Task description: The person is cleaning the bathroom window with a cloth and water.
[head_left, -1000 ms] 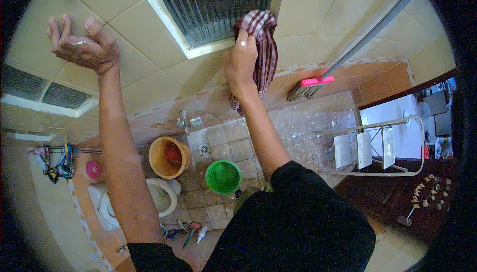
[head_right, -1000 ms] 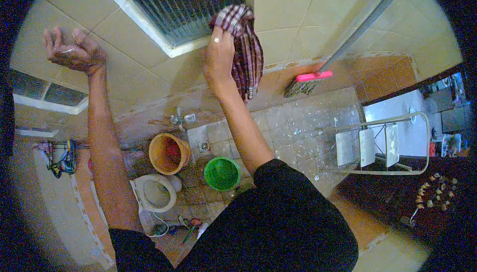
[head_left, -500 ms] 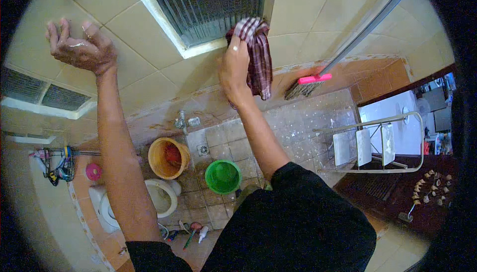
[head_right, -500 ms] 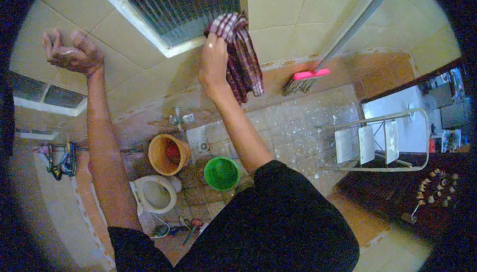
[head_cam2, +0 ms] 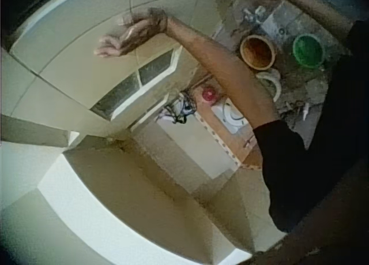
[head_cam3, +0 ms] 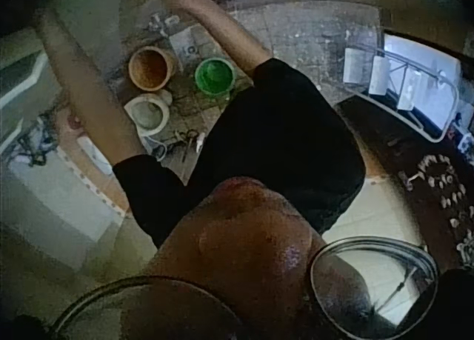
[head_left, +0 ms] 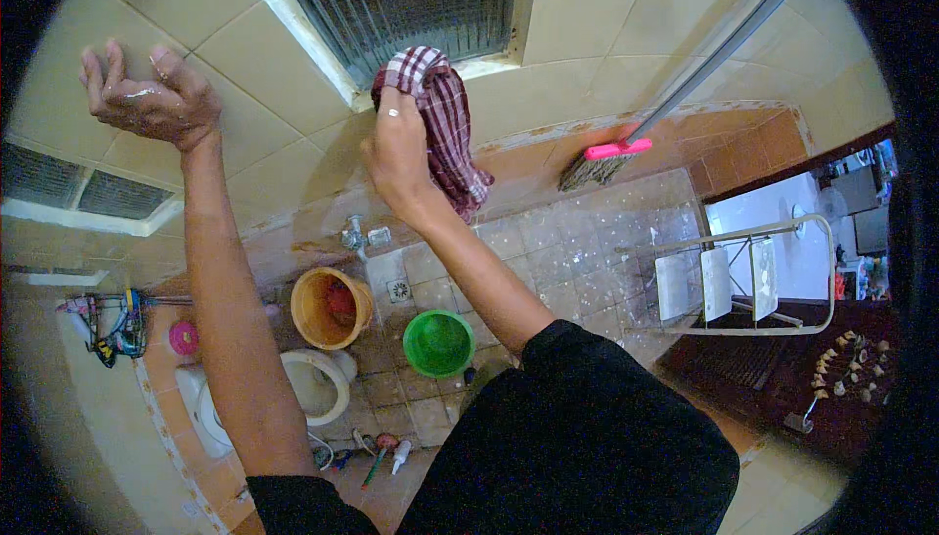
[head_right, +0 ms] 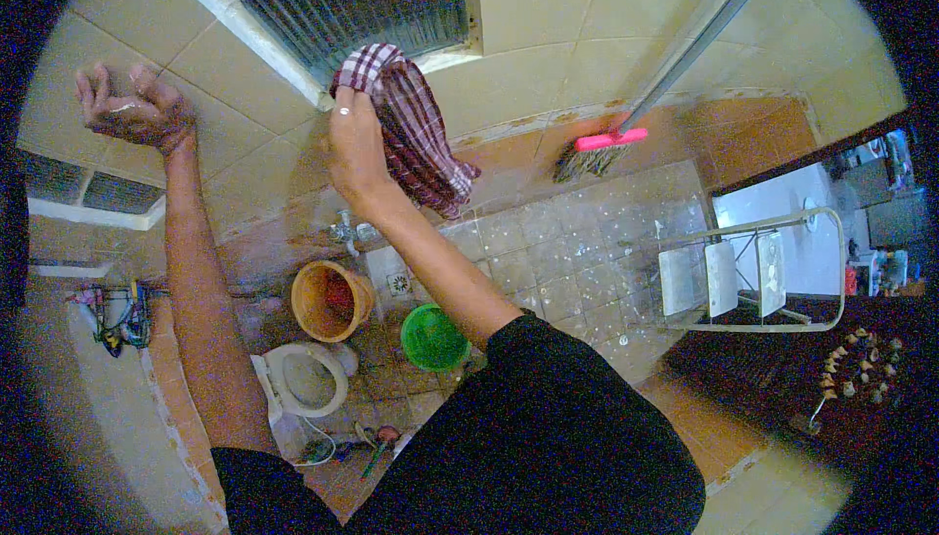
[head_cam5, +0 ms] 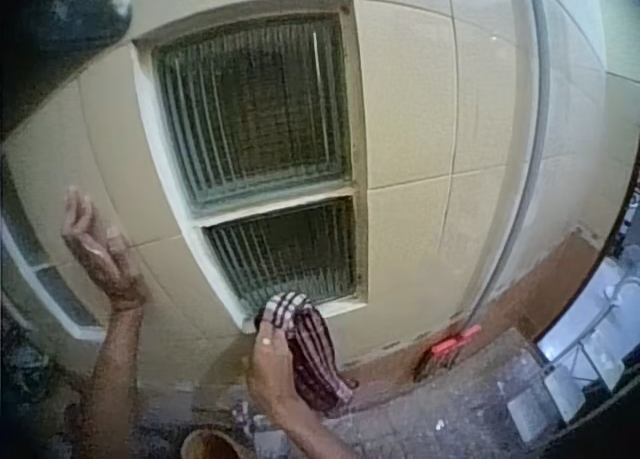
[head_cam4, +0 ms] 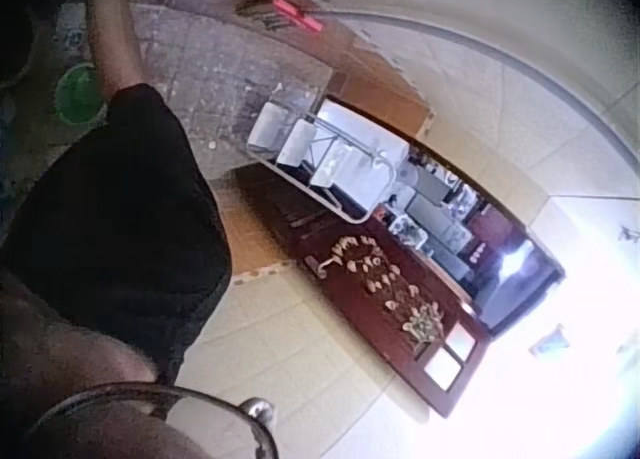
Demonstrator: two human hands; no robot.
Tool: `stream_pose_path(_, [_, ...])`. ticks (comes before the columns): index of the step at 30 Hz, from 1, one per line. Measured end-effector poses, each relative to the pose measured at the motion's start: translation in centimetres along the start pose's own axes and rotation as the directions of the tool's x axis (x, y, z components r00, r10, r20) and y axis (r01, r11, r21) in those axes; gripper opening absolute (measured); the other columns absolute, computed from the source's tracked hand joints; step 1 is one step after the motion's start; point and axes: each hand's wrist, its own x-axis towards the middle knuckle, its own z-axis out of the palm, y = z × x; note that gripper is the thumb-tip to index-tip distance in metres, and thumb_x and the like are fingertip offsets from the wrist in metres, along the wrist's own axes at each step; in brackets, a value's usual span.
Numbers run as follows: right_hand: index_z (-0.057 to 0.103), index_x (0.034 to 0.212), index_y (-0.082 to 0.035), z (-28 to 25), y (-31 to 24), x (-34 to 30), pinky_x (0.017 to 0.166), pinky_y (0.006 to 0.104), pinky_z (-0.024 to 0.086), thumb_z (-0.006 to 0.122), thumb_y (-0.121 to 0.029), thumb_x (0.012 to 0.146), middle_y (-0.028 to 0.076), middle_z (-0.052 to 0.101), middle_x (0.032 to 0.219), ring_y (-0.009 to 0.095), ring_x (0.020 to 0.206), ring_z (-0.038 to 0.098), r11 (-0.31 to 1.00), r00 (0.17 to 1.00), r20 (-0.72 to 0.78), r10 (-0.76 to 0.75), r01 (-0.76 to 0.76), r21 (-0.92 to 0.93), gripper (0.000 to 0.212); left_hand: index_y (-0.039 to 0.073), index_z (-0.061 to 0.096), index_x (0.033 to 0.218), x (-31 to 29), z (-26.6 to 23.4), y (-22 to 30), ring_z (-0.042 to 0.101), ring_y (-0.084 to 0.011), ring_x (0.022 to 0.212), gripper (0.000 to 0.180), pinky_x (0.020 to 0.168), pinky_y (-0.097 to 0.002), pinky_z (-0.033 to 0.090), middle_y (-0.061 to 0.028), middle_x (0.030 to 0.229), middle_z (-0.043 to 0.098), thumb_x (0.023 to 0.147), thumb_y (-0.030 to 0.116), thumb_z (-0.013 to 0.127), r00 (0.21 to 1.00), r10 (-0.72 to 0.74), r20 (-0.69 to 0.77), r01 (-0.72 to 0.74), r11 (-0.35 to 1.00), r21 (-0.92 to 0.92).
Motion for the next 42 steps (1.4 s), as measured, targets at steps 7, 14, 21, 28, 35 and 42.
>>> stream_pose_path(7, [0.047,0.119,0.015,-3.6,3.0,2.4,0.094,0.0524,0.039,0.054,0.012,0.064,0.035,0.055,0.107,0.05,0.105,0.051,0.986,0.947,-0.311,-0.084,0.034,-0.164,0.056,0.003,0.053,0.108,-0.1,0.1,-0.2,0.048,-0.0363,0.12,0.035,0.105,-0.0526,0.035,-0.0163,0.116,0.052,0.088,0.032,0.058,1.0,-0.008,0.027,0.007,0.999,0.037])
stream_pose_path(14, [0.051,0.109,0.012,-3.0,1.9,2.9,0.082,0.0514,0.042,0.052,0.012,0.066,0.03,0.057,0.091,0.049,0.092,0.054,0.979,0.937,-0.348,0.038,-0.105,-0.176,0.043,0.003,0.051,0.107,0.1,0.2,-0.3,0.047,-0.0358,0.12,0.036,0.105,-0.0524,0.034,-0.0154,0.114,0.052,0.089,0.034,0.056,1.0,0.008,0.016,-0.009,0.998,0.063])
stream_pose_path(21, [0.048,0.132,0.007,-0.4,3.4,-0.4,0.111,0.0519,0.034,0.046,-0.002,0.085,0.029,0.056,0.12,0.043,0.132,0.043,0.762,0.928,0.007,-0.373,0.31,-0.568,0.047,0.002,0.053,0.11,0.1,0.1,0.2,0.046,-0.0364,0.121,0.041,0.106,-0.0528,0.031,-0.0192,0.116,0.053,0.09,0.037,0.058,1.0,0.007,0.027,-0.007,1.0,0.018])
stream_pose_path(28, [0.065,0.107,-0.003,-10.7,13.0,2.8,0.109,0.0471,0.04,0.056,-0.006,0.076,0.014,0.065,0.108,0.035,0.125,0.053,0.624,0.731,0.42,-0.538,0.681,-0.384,0.032,0.004,0.054,0.113,-0.2,0.6,0.6,0.046,-0.0356,0.12,0.038,0.106,-0.0506,0.032,-0.0174,0.118,0.053,0.089,0.033,0.059,1.0,-0.011,0.012,0.011,0.999,0.039])
stream_pose_path(35, [0.069,0.098,-0.005,-8.1,4.6,7.9,0.119,0.0413,0.026,0.057,-0.019,0.073,0.011,0.065,0.121,0.027,0.137,0.043,0.163,0.337,0.775,-0.534,0.941,-0.296,0.031,-0.002,0.053,0.119,-0.4,0.6,-0.3,0.043,-0.0403,0.128,0.044,0.109,-0.0512,0.03,-0.0244,0.138,0.047,0.095,0.034,0.047,1.0,0.001,-0.024,0.0,0.998,0.056])
stream_pose_path(42, [0.052,0.138,-0.007,-7.8,1.2,8.4,0.119,0.0483,0.023,0.051,-0.019,0.083,0.01,0.05,0.144,0.027,0.145,0.031,0.223,0.462,0.597,-0.656,0.875,-0.43,0.056,-0.001,0.054,0.117,0.2,0.1,-1.6,0.046,-0.0397,0.126,0.044,0.108,-0.0511,0.031,-0.0235,0.136,0.05,0.096,0.036,0.047,0.996,0.068,-0.053,-0.064,0.996,0.068])
